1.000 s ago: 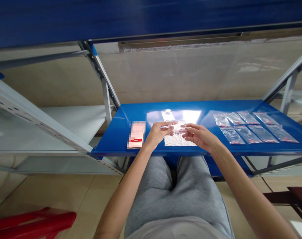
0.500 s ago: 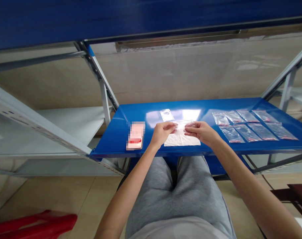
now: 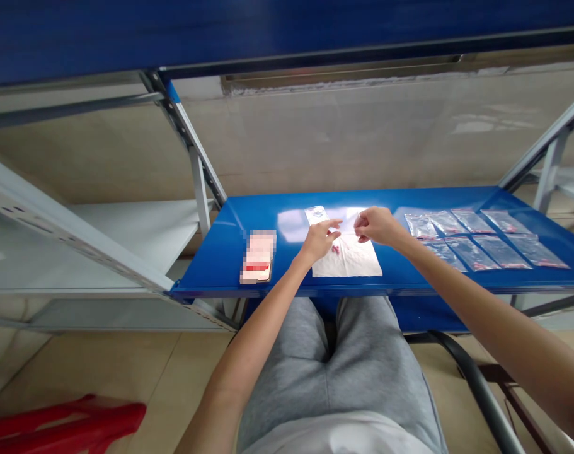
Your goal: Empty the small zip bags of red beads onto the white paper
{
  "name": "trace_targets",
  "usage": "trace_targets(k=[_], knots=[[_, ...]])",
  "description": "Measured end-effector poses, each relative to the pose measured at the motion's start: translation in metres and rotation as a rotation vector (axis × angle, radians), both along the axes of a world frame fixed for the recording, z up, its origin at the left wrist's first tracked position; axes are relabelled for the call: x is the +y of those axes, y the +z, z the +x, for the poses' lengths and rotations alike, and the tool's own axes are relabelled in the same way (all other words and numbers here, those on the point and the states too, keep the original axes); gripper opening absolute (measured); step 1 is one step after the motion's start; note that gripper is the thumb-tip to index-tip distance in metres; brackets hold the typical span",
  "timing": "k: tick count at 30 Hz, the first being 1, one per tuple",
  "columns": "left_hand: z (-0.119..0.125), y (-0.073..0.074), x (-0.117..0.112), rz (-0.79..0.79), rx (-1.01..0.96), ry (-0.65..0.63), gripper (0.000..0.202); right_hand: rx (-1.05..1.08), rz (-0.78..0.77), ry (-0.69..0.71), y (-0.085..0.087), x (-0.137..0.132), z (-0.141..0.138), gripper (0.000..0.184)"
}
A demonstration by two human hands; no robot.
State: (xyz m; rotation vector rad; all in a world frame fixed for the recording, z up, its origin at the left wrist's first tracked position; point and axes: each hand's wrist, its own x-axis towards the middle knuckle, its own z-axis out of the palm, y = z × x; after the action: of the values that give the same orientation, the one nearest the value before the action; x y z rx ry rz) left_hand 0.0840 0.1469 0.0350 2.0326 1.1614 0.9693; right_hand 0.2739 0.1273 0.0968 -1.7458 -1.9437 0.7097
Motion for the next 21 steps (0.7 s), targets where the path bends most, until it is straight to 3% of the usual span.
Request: trace_targets(k=[8,15,21], knots=[[-0.007,-0.014,0.009,-0.016,-0.052,-0.006,0.029,-0.439,0.135,0.148,-0.001,0.005,-0.016,0.02],[-0.008,-0.02,0.011,-0.028,-0.072,-0.011,0.015,-0.449,0.138,0.198,-0.006,0.004,-0.02,0.019],[-0.012,-0.02,0.013,-0.019,-0.066,-0.049,0.014,-0.396,0.099,0.199,-0.003,0.004,-0.02,0.006]])
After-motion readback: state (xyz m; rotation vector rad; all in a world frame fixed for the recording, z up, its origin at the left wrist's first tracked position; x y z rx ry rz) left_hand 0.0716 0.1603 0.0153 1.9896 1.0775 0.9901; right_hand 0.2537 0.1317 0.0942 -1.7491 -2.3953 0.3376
